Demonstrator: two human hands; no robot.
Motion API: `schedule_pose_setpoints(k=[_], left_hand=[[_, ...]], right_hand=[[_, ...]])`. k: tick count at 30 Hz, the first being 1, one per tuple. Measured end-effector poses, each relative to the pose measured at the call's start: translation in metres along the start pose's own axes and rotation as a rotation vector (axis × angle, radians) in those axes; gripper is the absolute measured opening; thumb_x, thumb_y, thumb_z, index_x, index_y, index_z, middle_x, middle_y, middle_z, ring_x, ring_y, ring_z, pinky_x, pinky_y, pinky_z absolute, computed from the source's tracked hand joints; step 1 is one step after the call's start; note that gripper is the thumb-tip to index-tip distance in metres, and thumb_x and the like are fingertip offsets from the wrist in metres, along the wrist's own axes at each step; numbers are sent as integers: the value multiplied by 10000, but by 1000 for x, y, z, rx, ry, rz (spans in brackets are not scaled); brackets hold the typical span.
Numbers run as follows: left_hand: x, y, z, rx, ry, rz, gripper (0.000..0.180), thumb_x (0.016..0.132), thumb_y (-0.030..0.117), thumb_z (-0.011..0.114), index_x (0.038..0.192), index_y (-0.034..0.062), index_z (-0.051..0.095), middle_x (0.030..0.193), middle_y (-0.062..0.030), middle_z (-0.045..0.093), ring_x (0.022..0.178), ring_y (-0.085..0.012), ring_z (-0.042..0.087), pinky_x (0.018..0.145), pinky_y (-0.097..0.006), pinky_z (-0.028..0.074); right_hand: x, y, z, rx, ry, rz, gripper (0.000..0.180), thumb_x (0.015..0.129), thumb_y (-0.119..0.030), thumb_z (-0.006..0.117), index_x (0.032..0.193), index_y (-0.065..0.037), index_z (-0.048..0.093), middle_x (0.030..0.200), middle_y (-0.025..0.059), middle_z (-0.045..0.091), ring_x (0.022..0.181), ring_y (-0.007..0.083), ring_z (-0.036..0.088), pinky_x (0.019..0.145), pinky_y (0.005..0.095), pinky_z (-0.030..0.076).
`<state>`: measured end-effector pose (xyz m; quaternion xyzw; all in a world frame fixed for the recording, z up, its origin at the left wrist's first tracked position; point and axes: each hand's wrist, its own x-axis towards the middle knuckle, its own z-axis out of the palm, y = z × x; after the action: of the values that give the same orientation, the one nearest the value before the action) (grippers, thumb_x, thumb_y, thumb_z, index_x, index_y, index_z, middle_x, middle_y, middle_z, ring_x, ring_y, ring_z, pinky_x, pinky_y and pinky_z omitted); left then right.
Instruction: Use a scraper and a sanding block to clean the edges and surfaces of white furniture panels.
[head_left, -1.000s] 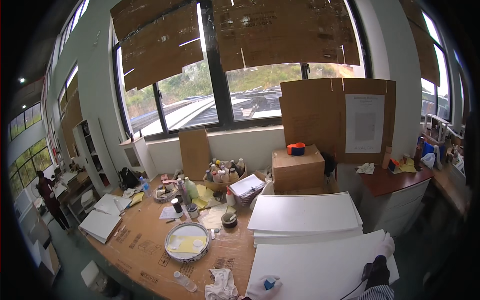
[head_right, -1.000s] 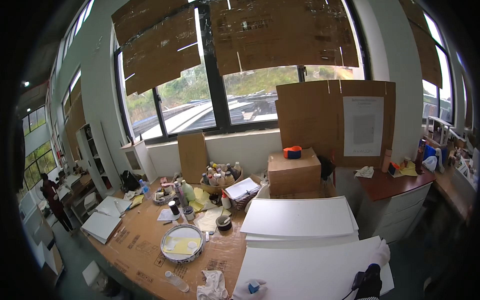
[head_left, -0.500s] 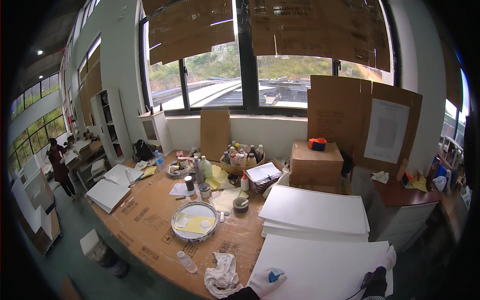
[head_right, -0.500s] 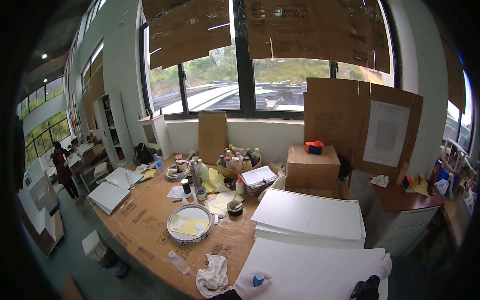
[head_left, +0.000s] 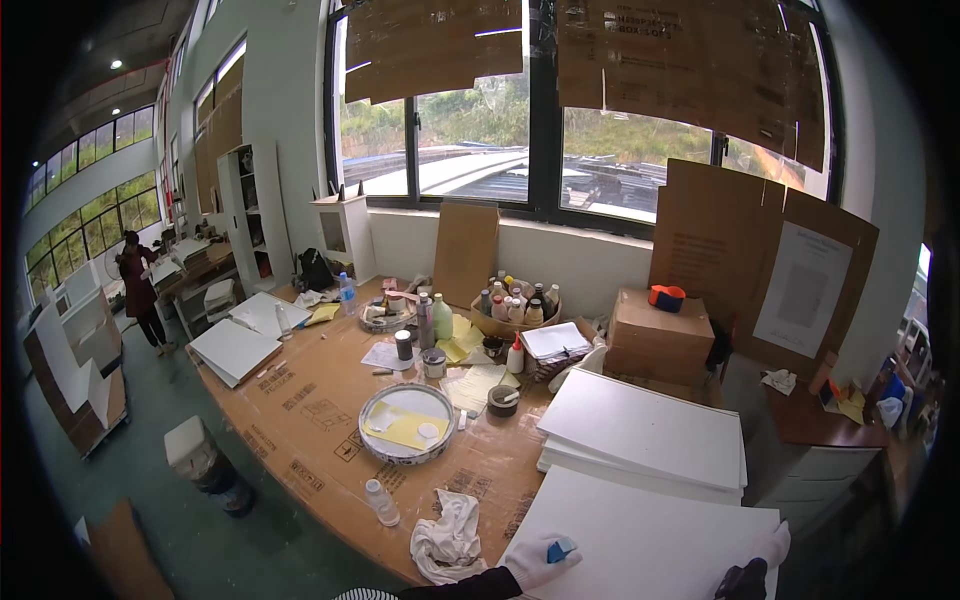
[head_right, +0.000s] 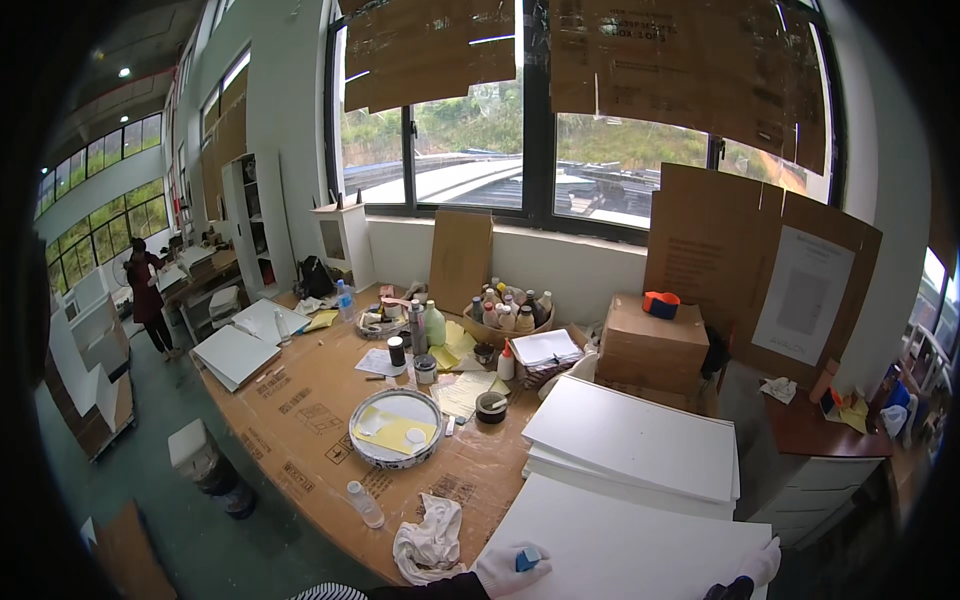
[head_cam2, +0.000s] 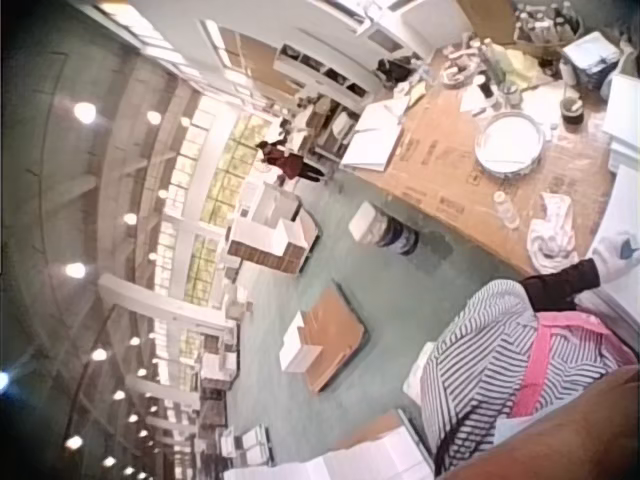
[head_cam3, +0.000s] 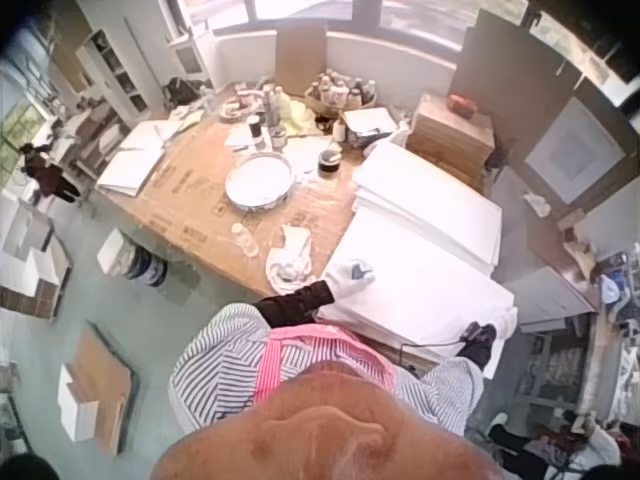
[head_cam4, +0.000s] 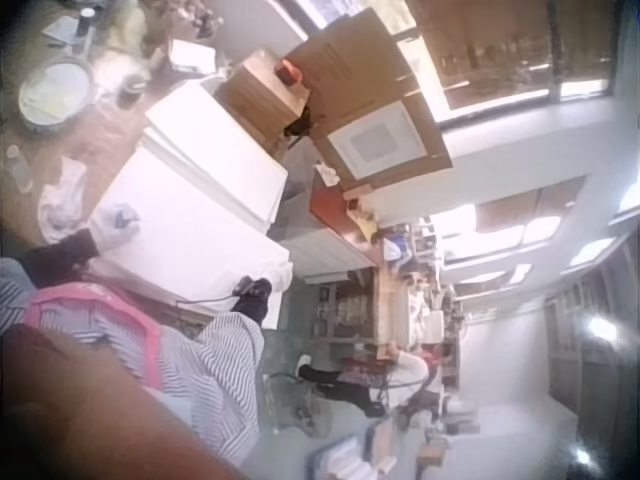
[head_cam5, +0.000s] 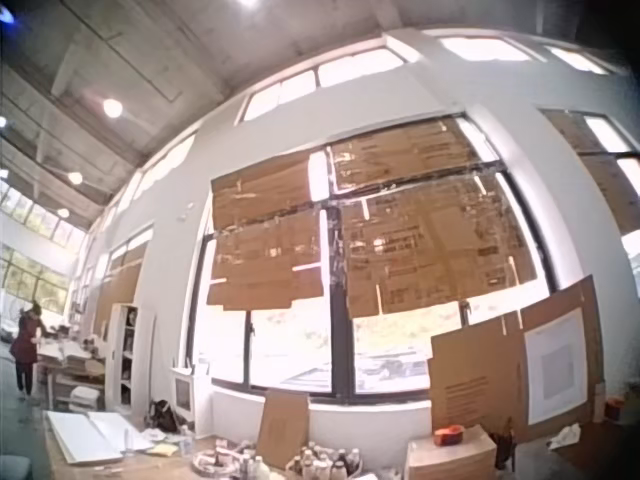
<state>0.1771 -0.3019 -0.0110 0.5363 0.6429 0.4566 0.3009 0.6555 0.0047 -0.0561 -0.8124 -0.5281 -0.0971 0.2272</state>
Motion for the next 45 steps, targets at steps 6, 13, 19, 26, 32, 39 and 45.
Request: schedule_pose_setpoints(k=[6,13,19,26,32,39,45], left_hand=[[0,0,0,-21,-14,-32,390,923,438,683,1065,77,721,1080,-106,707,1020,-236,676,922,-317,516],[2,-2,3,-45,-7,-3,372,912,418,709,1045,71,732,1042,-97,721,976,-221,689,887,-313,529],[-1,-2,3,-112,3,3,359,914,408,718,1045,74,737,1022,-96,724,948,-211,691,871,-310,530],[-6,5,-5,-13,13,27,289,903,329,727,997,56,742,1028,-92,734,940,-212,701,866,-311,543],[3,6,-6,28,-3,51,282,883,304,739,991,44,743,1022,-102,738,925,-212,709,844,-311,553],[-1,-41,9,-251,104,63,226,955,204,697,1112,50,647,792,16,608,693,-81,564,661,-238,501],[19,-118,22,-504,23,29,196,989,160,666,1118,15,634,870,-35,639,761,-119,588,693,-280,532]], right_hand=[[-5,-3,-6,20,19,5,470,1036,-346,419,1321,-19,602,1166,219,688,1084,404,639,913,482,508],[-3,-5,-13,51,-38,52,459,1029,-343,423,1299,-24,613,1204,214,677,1124,396,630,941,478,501],[-3,-7,-18,52,-40,26,433,1023,-313,438,1293,-25,615,1187,217,680,1102,396,634,929,476,504],[-11,-7,-17,68,-1,-14,406,1005,-308,463,1262,-40,626,1156,215,690,1089,405,645,905,491,516],[-18,-26,-47,13,-76,78,406,1008,-333,460,1226,-40,638,1103,214,703,1043,409,660,859,520,524],[-18,-49,-38,50,2,96,274,990,-333,482,959,-102,627,883,160,700,884,395,678,756,546,515],[-20,-37,-58,86,-34,160,189,950,-270,546,972,-100,624,873,136,709,869,363,702,746,514,538]])
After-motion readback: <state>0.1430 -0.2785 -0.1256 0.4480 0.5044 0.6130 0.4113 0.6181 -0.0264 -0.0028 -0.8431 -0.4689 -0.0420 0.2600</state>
